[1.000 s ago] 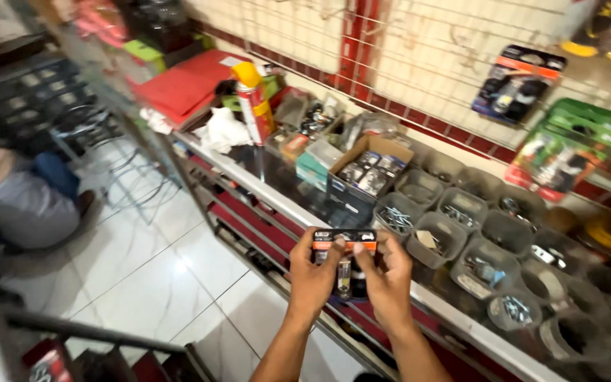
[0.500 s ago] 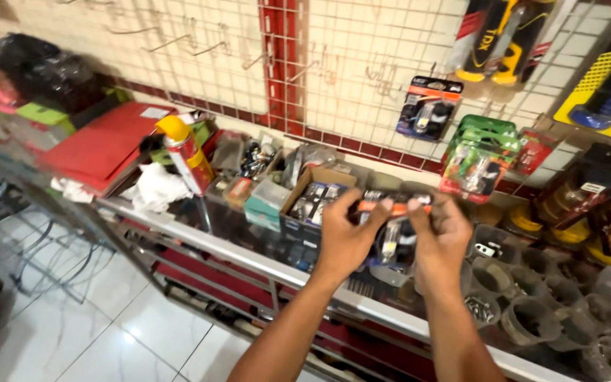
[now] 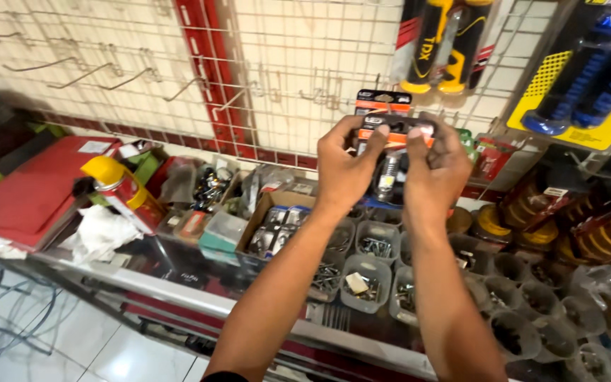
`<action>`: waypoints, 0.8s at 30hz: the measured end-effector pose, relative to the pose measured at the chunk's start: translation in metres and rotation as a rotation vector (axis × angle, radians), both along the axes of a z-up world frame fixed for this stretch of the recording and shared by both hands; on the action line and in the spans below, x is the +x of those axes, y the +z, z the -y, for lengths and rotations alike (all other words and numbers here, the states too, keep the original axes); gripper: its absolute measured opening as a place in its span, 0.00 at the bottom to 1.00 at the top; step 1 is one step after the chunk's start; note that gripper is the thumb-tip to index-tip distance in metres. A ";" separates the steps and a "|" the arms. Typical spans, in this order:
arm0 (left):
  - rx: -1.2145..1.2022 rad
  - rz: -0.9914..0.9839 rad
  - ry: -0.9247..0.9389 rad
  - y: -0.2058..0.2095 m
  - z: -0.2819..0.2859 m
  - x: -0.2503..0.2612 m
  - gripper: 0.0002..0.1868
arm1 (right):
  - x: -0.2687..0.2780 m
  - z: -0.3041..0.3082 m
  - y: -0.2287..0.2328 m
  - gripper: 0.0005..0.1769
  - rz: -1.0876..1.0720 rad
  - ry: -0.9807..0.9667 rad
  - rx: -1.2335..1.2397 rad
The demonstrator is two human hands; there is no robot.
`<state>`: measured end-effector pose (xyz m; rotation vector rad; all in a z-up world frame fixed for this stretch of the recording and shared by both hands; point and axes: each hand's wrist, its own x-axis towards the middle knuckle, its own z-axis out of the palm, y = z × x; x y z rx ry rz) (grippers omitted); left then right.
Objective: The person picks up packaged motorcycle parts, including LED bulbs and mechanical components, from a display counter and hangs them one by one onto a grid-wall rack.
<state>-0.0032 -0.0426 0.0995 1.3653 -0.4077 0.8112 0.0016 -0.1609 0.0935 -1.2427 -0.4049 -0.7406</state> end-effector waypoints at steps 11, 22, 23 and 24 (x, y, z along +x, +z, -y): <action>-0.019 -0.086 -0.020 -0.019 -0.005 0.046 0.10 | 0.037 -0.004 -0.024 0.20 -0.061 -0.014 -0.097; 0.062 0.026 0.295 -0.042 -0.008 0.115 0.15 | 0.058 -0.031 -0.043 0.43 0.104 -0.462 -0.531; 0.092 0.038 0.365 -0.042 -0.009 0.118 0.15 | 0.058 -0.033 -0.045 0.43 0.097 -0.467 -0.548; 0.090 0.034 0.364 -0.044 -0.009 0.117 0.16 | 0.060 -0.036 -0.047 0.43 0.091 -0.472 -0.565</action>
